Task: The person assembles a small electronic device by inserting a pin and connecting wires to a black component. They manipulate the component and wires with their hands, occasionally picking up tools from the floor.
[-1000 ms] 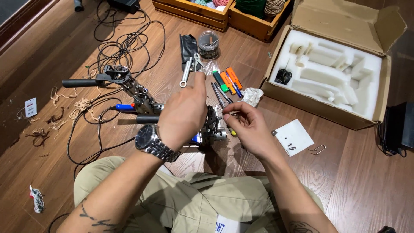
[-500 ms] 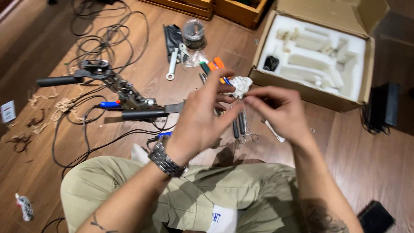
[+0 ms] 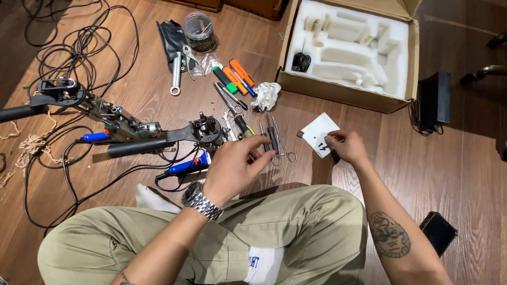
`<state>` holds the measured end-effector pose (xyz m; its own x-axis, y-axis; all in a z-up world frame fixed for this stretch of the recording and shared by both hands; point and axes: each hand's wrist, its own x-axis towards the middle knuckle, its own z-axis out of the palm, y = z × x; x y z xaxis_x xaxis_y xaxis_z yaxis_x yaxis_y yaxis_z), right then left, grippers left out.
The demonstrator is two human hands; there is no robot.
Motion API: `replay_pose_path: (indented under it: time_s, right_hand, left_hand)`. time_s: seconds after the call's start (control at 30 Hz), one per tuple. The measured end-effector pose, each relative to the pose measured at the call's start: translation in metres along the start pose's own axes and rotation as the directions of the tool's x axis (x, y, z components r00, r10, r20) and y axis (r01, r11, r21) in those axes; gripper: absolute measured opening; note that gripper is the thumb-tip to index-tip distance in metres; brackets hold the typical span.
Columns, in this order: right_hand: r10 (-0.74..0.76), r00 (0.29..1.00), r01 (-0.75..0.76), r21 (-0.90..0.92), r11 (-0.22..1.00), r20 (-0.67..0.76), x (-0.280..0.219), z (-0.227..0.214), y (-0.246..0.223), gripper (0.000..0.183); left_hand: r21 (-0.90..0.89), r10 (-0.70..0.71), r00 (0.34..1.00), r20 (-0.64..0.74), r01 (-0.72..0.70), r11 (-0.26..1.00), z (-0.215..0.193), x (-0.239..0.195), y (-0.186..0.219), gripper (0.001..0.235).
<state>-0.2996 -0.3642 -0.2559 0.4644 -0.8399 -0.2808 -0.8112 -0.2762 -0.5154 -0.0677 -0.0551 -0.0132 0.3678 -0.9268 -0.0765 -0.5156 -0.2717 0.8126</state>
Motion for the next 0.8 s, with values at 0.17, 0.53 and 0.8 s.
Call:
replay_pose_path:
  time_s: [0.17,0.53,0.8]
  right_hand:
    - [-0.077,0.995,0.08,-0.061,0.995,0.059,-0.011,-0.011,-0.008,0.025]
    - [-0.089,0.975,0.129,-0.193,0.973,0.204,-0.019,-0.015,-0.014,0.03]
    - [-0.081,0.969,0.151,-0.302,0.941,0.233,-0.025,-0.031,-0.048,0.028]
  left_hand:
    - [0.058,0.01,1.0,-0.013,-0.009,0.998,-0.011,-0.009,-0.022,0.029]
    - [0.04,-0.016,1.0,-0.007,0.017,0.999,-0.029,-0.028,-0.032,0.028]
    - [0.018,-0.023,0.999,-0.022,0.023,1.0,-0.036,-0.033,-0.03,0.027]
